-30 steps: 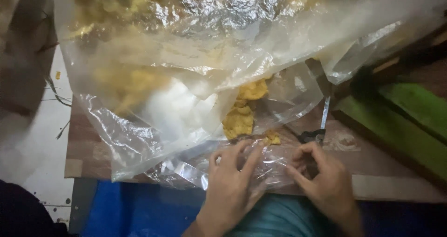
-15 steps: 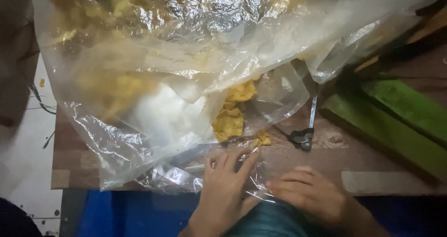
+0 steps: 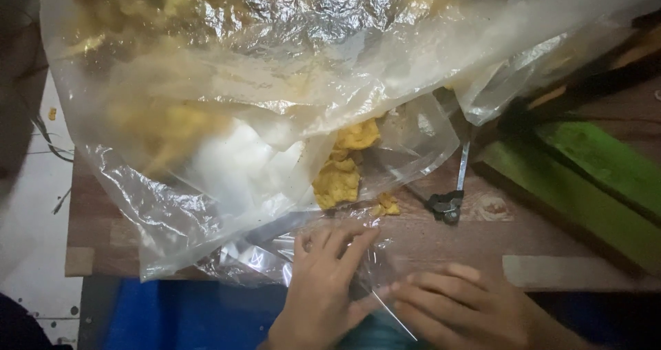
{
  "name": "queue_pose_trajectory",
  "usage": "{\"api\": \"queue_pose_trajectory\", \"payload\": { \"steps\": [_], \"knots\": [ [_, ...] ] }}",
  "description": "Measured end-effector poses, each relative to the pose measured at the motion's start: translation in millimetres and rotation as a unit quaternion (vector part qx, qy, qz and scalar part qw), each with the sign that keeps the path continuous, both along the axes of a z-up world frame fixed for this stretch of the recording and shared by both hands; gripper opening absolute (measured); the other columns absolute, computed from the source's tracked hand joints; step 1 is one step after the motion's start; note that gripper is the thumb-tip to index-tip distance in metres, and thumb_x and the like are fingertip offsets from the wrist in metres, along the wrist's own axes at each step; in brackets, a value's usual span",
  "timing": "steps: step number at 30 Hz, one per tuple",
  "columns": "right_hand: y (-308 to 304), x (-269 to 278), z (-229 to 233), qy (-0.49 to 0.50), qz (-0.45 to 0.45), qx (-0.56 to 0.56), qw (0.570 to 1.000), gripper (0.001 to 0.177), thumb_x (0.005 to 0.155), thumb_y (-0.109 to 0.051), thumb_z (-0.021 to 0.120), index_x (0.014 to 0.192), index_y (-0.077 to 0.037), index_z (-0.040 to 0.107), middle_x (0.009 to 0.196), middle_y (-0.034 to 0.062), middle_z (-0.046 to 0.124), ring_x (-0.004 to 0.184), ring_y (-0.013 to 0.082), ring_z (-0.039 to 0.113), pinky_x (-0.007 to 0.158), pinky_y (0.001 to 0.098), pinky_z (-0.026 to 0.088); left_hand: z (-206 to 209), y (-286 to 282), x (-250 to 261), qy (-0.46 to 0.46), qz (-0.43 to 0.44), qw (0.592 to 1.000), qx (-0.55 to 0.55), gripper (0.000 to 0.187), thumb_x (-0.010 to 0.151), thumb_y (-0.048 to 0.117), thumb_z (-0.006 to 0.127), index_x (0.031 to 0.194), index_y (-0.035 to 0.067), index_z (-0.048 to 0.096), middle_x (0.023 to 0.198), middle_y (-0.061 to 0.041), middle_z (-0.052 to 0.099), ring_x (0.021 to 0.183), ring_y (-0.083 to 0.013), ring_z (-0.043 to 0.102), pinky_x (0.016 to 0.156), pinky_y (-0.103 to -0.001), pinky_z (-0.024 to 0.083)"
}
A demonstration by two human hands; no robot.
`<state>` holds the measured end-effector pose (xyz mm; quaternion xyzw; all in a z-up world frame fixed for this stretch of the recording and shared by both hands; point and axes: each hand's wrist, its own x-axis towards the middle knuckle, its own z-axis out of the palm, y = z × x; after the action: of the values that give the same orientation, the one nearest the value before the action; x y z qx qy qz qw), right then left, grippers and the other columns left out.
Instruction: Packaging fried snacks into small plastic bags using tongs and a manual heat sealer.
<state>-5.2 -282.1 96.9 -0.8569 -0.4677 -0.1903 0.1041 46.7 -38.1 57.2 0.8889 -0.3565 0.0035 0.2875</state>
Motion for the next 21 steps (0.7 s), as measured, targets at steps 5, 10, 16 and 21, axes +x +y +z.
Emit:
{"api": "queue_pose_trajectory", "payload": {
  "steps": [5, 10, 16, 21],
  "knots": [
    [3, 5, 9, -0.065, -0.049, -0.012, 0.997, 0.031, 0.105, -0.047, 0.068, 0.121, -0.020, 0.066, 0.123, -0.0049, 0.072, 0.110, 0.0111, 0.065, 0.088, 0.0301, 0.047, 3, 3, 2, 0.013, 0.003, 1.000, -0.011, 0.078, 0.077, 0.045, 0.085, 0.141, 0.013, 0.055, 0.131, -0.006, 0.060, 0.115, -0.0277, 0.056, 0.093, -0.054, 0.035],
    [5, 8, 22, -0.121, -0.059, -0.066, 0.989, 0.021, 0.108, -0.035, 0.059, 0.123, -0.023, 0.068, 0.129, -0.0115, 0.070, 0.111, 0.0096, 0.062, 0.086, 0.0304, 0.040, 16, 4, 9, 0.010, 0.045, 0.998, -0.037, 0.065, 0.091, 0.056, 0.069, 0.138, 0.012, 0.059, 0.127, -0.007, 0.067, 0.115, -0.0251, 0.061, 0.095, -0.045, 0.036],
    [5, 19, 28, -0.053, -0.020, -0.043, 0.997, 0.029, 0.109, -0.022, 0.041, 0.117, -0.017, 0.068, 0.125, -0.0005, 0.070, 0.112, 0.0149, 0.067, 0.105, 0.0393, 0.044, 14, 4, 7, 0.019, 0.037, 0.998, -0.045, 0.069, 0.091, 0.058, 0.066, 0.139, 0.009, 0.057, 0.120, -0.009, 0.066, 0.108, -0.0267, 0.060, 0.096, -0.045, 0.036],
    [10, 25, 28, -0.038, 0.019, -0.020, 0.999, 0.023, 0.108, -0.018, 0.046, 0.113, -0.014, 0.068, 0.118, 0.0040, 0.070, 0.104, 0.0171, 0.069, 0.092, 0.0337, 0.053, 5, 2, 2, 0.021, 0.046, 0.999, 0.009, 0.069, 0.091, 0.058, 0.068, 0.141, 0.012, 0.056, 0.121, -0.006, 0.067, 0.113, -0.0255, 0.059, 0.096, -0.053, 0.035]
  ]
}}
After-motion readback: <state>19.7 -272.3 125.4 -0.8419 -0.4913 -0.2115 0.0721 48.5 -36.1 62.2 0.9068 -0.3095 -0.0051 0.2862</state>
